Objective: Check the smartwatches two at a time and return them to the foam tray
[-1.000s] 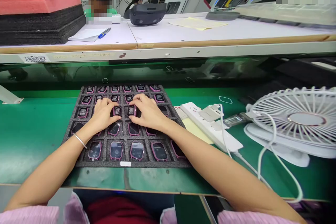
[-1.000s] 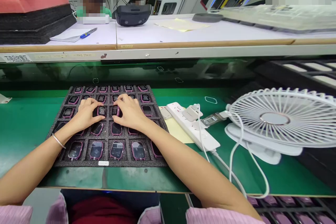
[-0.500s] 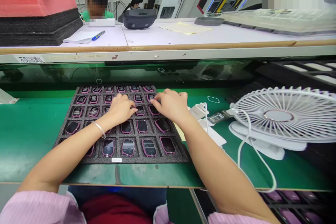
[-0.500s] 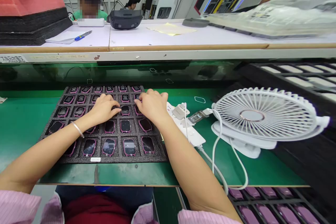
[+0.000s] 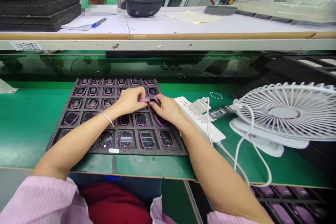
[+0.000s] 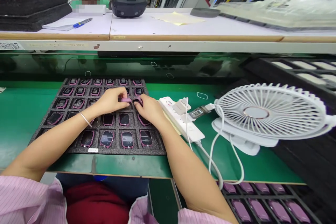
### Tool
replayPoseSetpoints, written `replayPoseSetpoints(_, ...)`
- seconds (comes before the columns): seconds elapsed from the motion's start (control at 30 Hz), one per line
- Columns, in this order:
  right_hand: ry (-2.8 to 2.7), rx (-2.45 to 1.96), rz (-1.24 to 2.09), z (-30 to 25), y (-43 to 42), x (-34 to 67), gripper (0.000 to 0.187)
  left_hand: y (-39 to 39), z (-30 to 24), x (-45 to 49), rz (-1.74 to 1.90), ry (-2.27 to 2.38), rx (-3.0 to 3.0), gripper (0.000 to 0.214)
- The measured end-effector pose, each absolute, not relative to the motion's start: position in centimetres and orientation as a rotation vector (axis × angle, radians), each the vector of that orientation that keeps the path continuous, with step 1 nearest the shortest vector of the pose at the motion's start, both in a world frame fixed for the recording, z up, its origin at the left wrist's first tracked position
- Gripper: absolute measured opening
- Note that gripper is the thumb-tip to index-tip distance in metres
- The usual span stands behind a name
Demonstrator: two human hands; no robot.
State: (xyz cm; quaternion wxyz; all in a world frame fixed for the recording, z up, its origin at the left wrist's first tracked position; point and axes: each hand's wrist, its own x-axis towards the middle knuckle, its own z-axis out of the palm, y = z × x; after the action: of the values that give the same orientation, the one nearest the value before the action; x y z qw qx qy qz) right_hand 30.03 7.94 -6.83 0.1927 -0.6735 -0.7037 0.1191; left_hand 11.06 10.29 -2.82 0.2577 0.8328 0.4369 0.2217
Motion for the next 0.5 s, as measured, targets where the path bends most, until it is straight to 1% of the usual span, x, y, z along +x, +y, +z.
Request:
replayPoseSetpoints(0.03,-1.894,-1.815,0.383,-6.9,7.9,30.1,0.011,10.2,-2.3,10.6,0.711,1.131,2.131,0.017)
replayPoseSetpoints(0.1,-1.667,-1.6,0.633,-6.9,7.7,29.9,0.016,9.9,-1.3,9.2,0.871,1.022,1.789,0.018)
replayPoseSetpoints(0.17,-1.447,-1.371,0.997,-6.7,7.7,29.3,0.027,9.5,-0.4,7.5,0.887,0.99,1.5,0.016)
replayPoseSetpoints(0.23,-1.278,-1.186,1.329,-6.1,7.7,28.2,0.036,9.0,0.0,5.9,0.884,1.058,1.302,0.016)
replayPoseSetpoints(0.3,-1.15,-1.064,1.577,-5.1,7.7,26.7,0.036,8.5,0.2,4.5,0.905,1.14,1.151,0.012)
replayPoseSetpoints(0.4,-1.061,-0.944,1.773,-3.6,7.8,24.1,0.026,8.0,0.0,3.1,0.917,1.168,1.095,0.011)
replayPoseSetpoints(0.5,-1.074,-0.878,1.819,-2.7,7.8,21.8,0.024,7.6,-0.6,2.3,0.968,1.196,1.172,0.014)
